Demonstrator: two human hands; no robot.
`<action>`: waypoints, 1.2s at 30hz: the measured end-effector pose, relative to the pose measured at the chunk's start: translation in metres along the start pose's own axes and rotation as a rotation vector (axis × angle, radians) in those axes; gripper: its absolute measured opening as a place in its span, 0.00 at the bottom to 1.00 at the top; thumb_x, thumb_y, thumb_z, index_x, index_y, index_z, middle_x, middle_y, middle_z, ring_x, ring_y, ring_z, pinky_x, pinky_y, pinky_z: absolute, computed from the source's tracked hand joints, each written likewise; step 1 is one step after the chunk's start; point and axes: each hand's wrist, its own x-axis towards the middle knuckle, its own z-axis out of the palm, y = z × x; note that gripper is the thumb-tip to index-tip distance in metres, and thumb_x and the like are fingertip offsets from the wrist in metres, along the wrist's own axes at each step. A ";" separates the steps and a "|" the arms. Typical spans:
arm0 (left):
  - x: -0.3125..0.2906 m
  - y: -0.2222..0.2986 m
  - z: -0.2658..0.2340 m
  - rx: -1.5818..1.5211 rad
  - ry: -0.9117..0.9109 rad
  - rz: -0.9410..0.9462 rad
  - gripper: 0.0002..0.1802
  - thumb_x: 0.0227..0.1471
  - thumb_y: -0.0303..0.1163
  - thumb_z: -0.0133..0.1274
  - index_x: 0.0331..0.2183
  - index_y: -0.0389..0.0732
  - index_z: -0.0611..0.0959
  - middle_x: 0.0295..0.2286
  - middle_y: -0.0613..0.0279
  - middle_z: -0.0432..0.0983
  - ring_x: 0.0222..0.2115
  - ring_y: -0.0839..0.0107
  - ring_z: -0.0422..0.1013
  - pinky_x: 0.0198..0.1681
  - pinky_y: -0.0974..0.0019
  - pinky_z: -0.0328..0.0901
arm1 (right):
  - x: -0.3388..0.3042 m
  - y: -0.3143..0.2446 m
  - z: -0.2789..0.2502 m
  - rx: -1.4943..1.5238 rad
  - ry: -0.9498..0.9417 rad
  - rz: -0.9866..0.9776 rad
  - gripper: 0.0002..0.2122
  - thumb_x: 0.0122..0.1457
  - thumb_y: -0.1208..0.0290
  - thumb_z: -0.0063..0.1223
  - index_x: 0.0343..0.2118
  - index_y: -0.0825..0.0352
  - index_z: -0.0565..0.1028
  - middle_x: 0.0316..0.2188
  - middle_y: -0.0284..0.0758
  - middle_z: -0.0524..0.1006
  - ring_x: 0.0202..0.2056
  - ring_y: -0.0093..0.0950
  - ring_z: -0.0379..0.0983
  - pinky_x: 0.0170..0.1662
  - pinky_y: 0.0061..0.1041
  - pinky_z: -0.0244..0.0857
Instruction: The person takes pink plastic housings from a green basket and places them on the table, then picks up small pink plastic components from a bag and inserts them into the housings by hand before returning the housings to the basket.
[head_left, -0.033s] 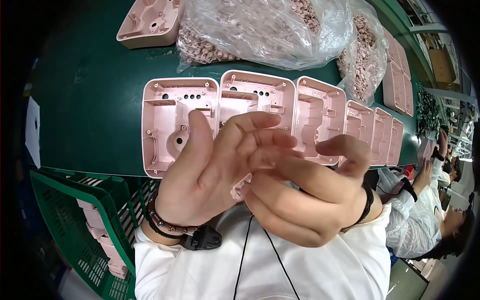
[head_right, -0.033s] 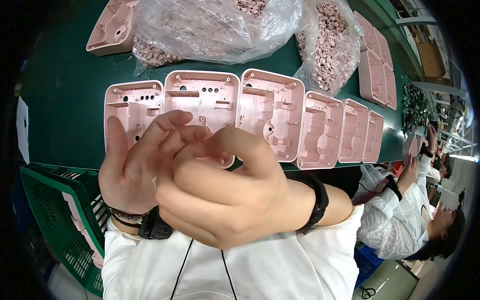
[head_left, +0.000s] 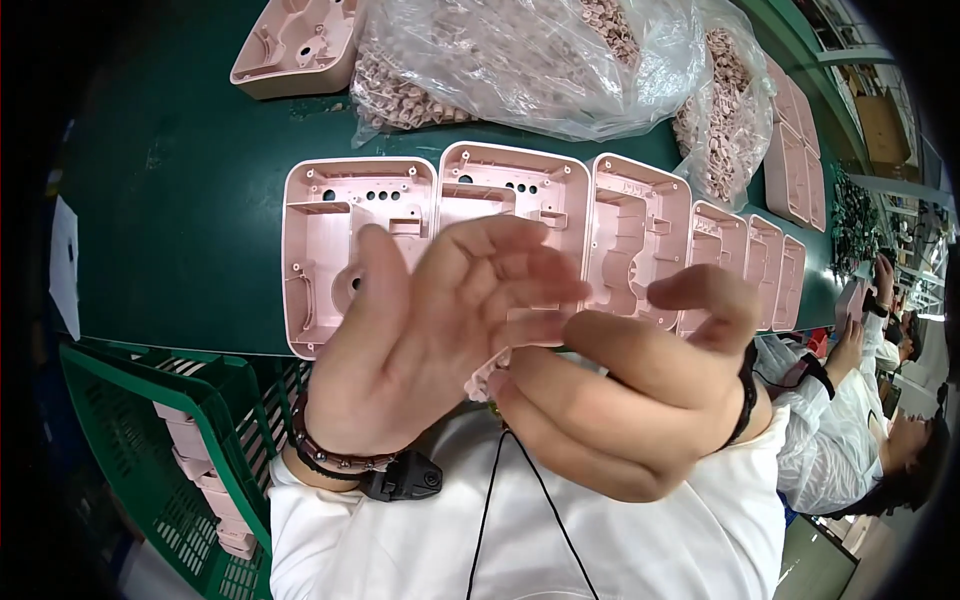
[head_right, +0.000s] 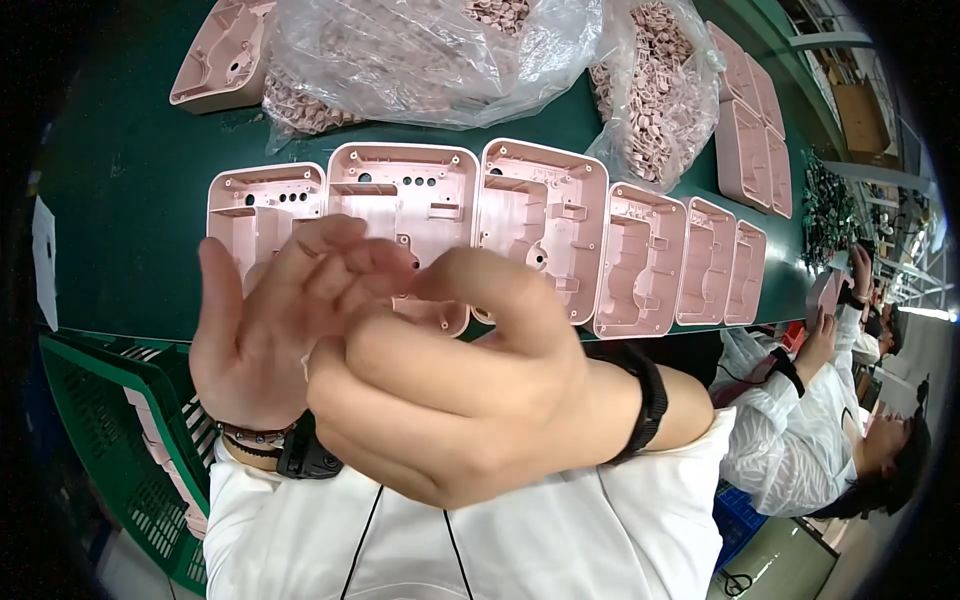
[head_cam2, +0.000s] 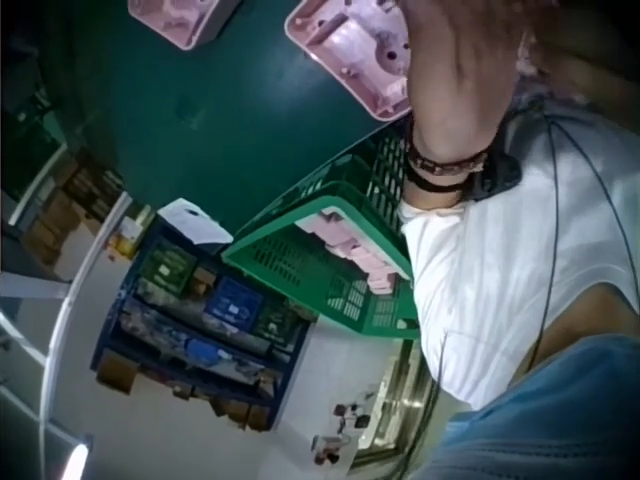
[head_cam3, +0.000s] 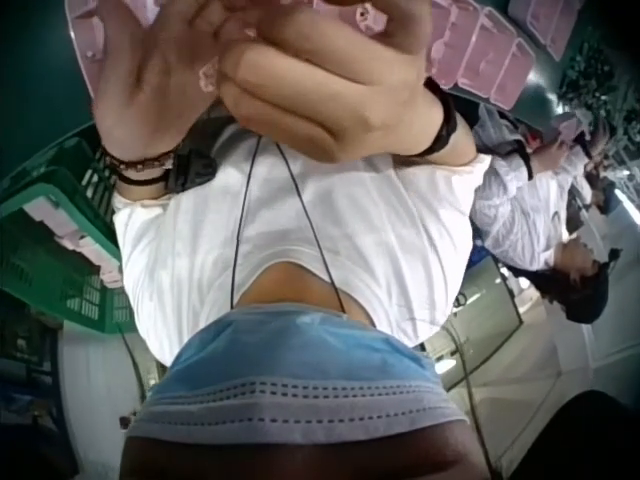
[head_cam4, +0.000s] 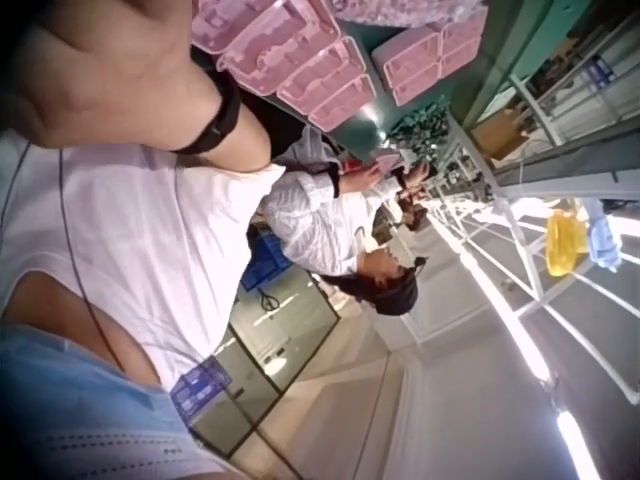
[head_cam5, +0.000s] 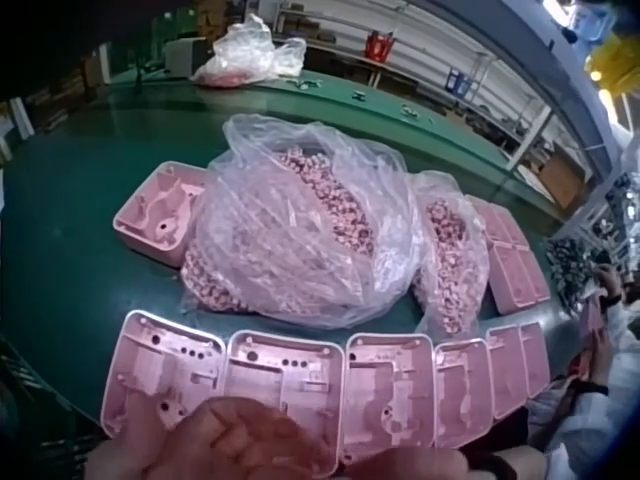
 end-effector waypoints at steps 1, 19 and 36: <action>0.000 0.004 0.001 0.045 0.028 0.118 0.36 0.55 0.56 0.22 0.53 0.35 0.57 0.49 0.44 0.59 0.48 0.58 0.59 0.51 0.60 0.54 | 0.003 0.005 0.000 -0.004 -0.001 0.004 0.10 0.30 0.72 0.56 0.21 0.56 0.74 0.24 0.22 0.72 0.24 0.21 0.66 0.35 0.24 0.52; -0.065 0.055 -0.036 0.181 0.149 0.704 0.04 0.57 0.29 0.34 0.31 0.41 0.63 0.21 0.69 0.58 0.15 0.80 0.55 0.21 0.74 0.52 | 0.023 0.095 0.051 -0.150 -0.522 -0.125 0.04 0.41 0.72 0.50 0.18 0.66 0.74 0.34 0.33 0.65 0.39 0.27 0.60 0.40 0.23 0.53; -0.061 0.049 -0.032 0.204 0.273 0.767 0.06 0.56 0.30 0.35 0.28 0.41 0.64 0.19 0.68 0.55 0.17 0.79 0.50 0.20 0.74 0.49 | 0.081 0.198 0.022 -0.155 -0.219 0.310 0.08 0.48 0.79 0.46 0.32 0.69 0.71 0.31 0.39 0.73 0.34 0.39 0.70 0.37 0.30 0.64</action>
